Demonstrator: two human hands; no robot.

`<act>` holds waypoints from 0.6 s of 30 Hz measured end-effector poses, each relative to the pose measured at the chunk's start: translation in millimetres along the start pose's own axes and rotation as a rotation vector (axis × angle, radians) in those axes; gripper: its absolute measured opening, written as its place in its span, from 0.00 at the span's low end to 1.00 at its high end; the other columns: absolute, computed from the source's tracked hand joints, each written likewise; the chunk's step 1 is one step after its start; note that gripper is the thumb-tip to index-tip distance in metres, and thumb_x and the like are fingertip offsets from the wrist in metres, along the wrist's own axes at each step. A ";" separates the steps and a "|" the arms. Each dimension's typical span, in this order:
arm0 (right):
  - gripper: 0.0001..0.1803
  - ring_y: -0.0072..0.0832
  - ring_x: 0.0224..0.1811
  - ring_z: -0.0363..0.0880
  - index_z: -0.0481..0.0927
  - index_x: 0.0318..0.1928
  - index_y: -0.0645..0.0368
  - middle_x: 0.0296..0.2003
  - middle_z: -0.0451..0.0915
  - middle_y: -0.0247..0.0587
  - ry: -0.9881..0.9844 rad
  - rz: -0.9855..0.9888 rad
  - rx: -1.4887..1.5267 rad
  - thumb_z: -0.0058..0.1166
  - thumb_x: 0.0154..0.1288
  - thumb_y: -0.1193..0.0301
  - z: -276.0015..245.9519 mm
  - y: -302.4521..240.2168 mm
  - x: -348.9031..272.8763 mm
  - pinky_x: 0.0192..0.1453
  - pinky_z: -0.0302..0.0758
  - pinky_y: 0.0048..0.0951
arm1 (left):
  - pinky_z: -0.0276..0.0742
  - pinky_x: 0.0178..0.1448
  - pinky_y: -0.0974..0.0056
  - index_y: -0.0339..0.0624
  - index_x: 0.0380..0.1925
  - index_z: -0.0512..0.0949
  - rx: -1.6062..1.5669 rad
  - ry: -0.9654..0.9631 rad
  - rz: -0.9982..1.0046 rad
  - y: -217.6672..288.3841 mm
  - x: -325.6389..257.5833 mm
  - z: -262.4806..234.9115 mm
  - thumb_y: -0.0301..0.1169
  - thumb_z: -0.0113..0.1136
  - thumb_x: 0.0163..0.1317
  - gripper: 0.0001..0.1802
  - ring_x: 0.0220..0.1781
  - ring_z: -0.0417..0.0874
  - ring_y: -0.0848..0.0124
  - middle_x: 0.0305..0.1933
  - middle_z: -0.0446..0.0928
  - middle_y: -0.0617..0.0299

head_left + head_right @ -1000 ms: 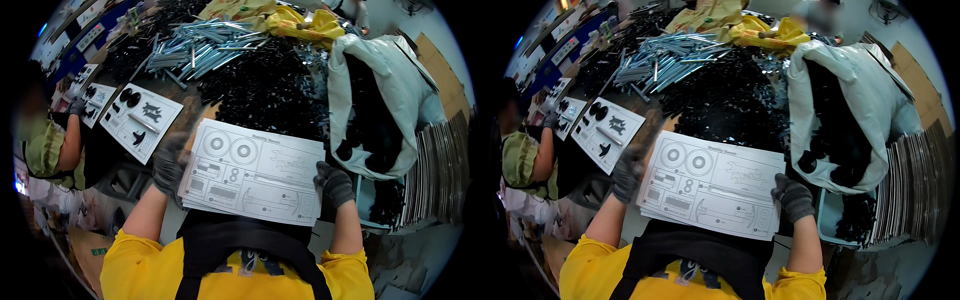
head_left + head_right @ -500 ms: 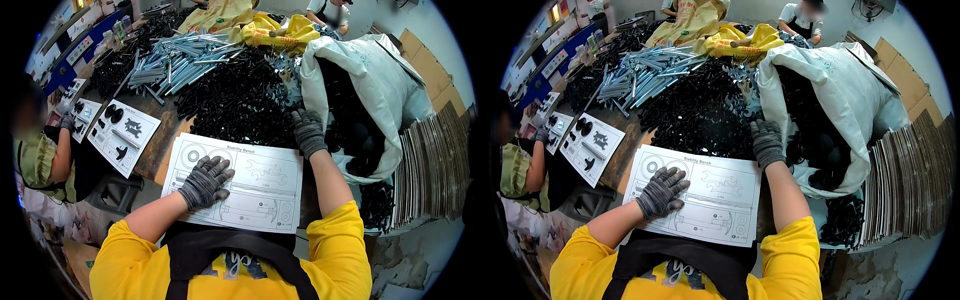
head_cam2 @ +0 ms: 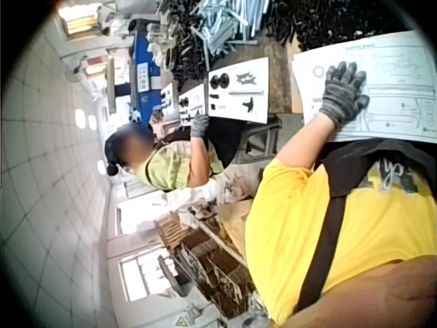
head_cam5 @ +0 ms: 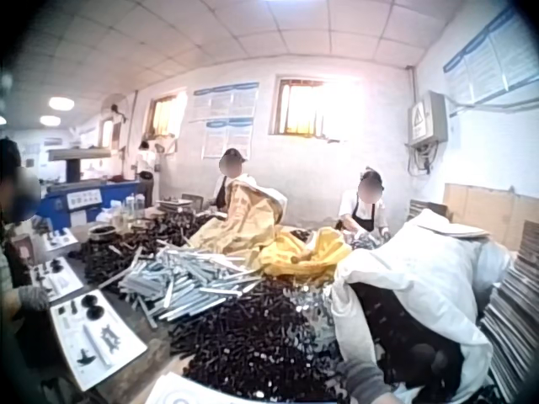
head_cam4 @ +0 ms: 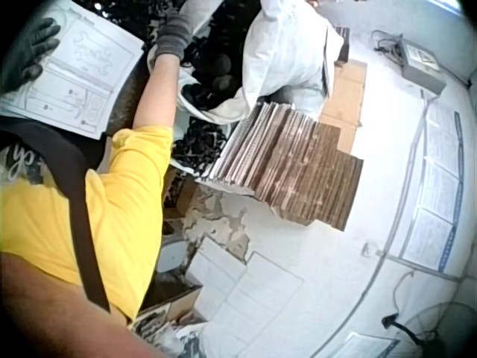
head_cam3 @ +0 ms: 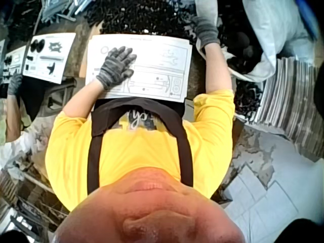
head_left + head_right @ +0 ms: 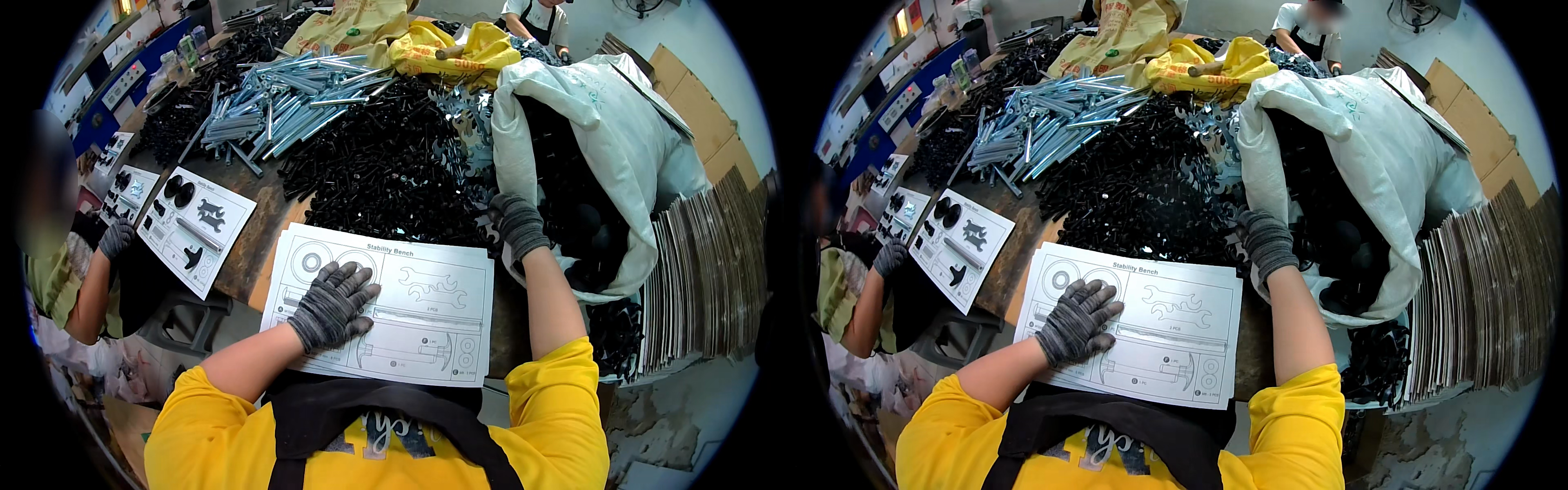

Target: The person picks various metal hardware pieces from piles on a table and places them into designated slots on a cardboard backing sheet. The person repeatedly picks up a completed sheet, moves it aside, and begins filling a new sheet with bolts, nuts, and other fasteners.

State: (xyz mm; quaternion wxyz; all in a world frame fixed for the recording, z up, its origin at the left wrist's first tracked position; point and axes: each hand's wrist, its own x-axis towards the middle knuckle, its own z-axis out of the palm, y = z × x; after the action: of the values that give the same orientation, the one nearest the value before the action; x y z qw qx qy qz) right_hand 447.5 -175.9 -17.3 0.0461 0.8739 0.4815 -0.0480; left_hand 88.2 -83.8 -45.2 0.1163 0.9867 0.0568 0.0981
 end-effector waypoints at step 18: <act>0.23 0.37 0.45 0.76 0.71 0.52 0.45 0.44 0.76 0.43 -0.243 0.041 -0.277 0.53 0.54 0.59 -51.3 -27.9 12.1 0.49 0.72 0.36 | 0.48 0.65 0.48 0.41 0.49 0.71 -0.009 0.012 -0.015 -1.6 -4.1 -0.4 0.47 0.55 0.47 0.30 0.61 0.61 0.51 0.57 0.65 0.48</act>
State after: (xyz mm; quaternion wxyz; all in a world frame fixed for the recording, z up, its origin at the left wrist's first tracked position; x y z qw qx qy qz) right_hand 432.4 -144.5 31.0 0.2250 0.8567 0.4563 -0.0853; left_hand 83.9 -82.8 -45.9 0.1211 0.9851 0.0646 0.1034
